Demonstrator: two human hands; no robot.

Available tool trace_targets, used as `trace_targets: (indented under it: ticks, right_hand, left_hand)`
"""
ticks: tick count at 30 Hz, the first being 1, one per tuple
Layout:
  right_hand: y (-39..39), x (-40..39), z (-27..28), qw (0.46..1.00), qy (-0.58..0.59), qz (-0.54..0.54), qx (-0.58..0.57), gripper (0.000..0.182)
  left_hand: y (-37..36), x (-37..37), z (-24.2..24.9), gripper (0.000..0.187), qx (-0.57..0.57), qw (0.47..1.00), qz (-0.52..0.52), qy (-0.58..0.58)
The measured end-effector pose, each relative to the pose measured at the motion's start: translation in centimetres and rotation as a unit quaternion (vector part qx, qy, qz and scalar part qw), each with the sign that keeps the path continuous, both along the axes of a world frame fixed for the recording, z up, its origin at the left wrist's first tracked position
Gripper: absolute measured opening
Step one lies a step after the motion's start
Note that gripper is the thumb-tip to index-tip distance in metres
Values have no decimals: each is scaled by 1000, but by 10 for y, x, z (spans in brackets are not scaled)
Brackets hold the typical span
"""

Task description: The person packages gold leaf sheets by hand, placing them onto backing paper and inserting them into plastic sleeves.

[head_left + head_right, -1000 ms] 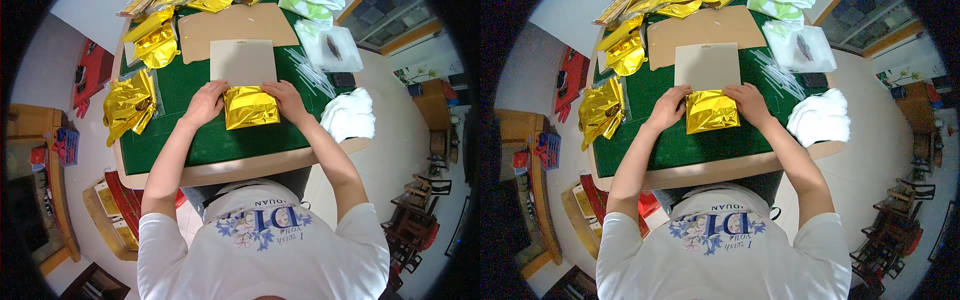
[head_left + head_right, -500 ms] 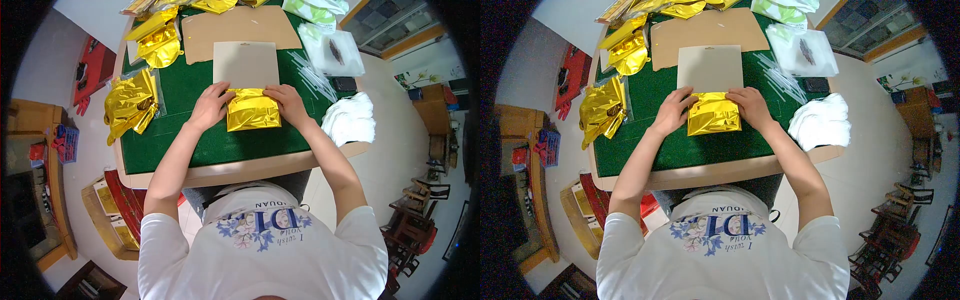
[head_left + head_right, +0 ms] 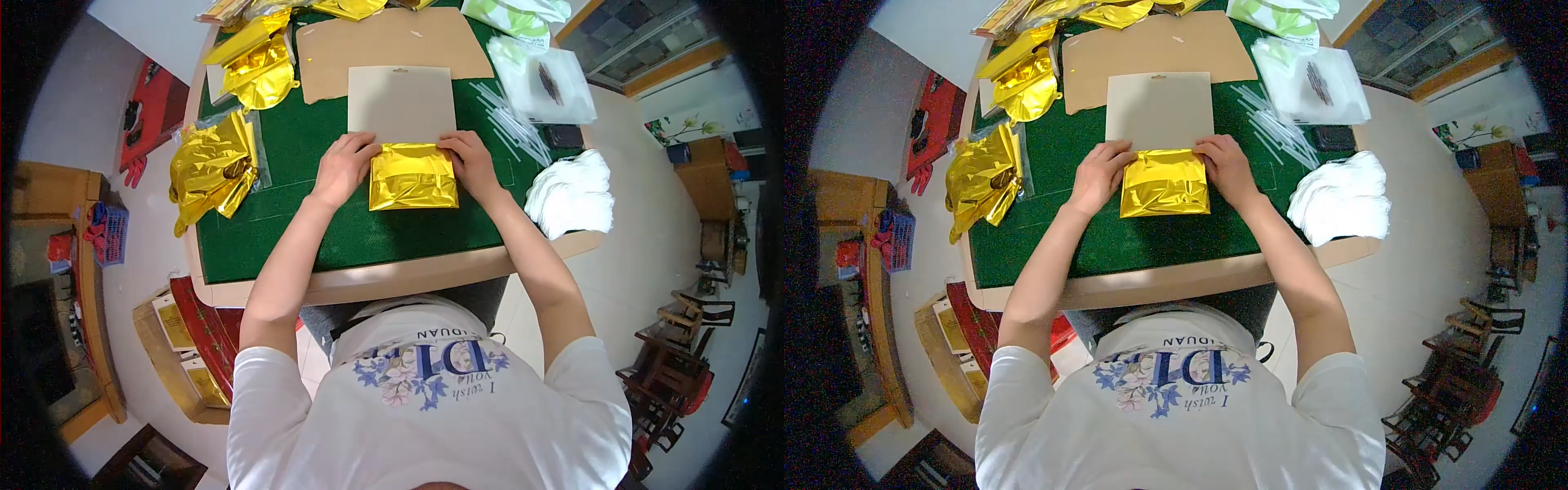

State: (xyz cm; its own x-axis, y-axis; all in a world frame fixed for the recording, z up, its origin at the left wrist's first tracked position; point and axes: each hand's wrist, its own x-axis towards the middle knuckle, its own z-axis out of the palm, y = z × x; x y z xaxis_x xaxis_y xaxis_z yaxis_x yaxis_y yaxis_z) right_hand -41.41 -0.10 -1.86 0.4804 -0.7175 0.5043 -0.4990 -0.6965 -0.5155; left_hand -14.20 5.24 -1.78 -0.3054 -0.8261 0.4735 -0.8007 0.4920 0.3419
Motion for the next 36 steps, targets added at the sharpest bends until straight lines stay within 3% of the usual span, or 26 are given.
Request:
trace_targets:
  ticks: [8,12,20,32,36]
  right_hand:
    - [-9,1,-5,995,-8,-51,79,23]
    - [-11,8,0,995,-16,-71,75,13]
    - [-18,21,-12,981,-22,-158,106,15]
    - [-21,34,-20,971,13,-226,79,10]
    - [-18,38,-21,971,36,-235,-17,18]
  left_hand:
    - [-7,0,6,24,66,993,30,90]
    - [-11,-6,5,15,87,987,68,118]
    - [-25,-22,-7,9,34,977,155,141]
    - [-38,-26,-18,12,28,960,228,162]
    - [-39,-25,-15,12,51,956,227,181]
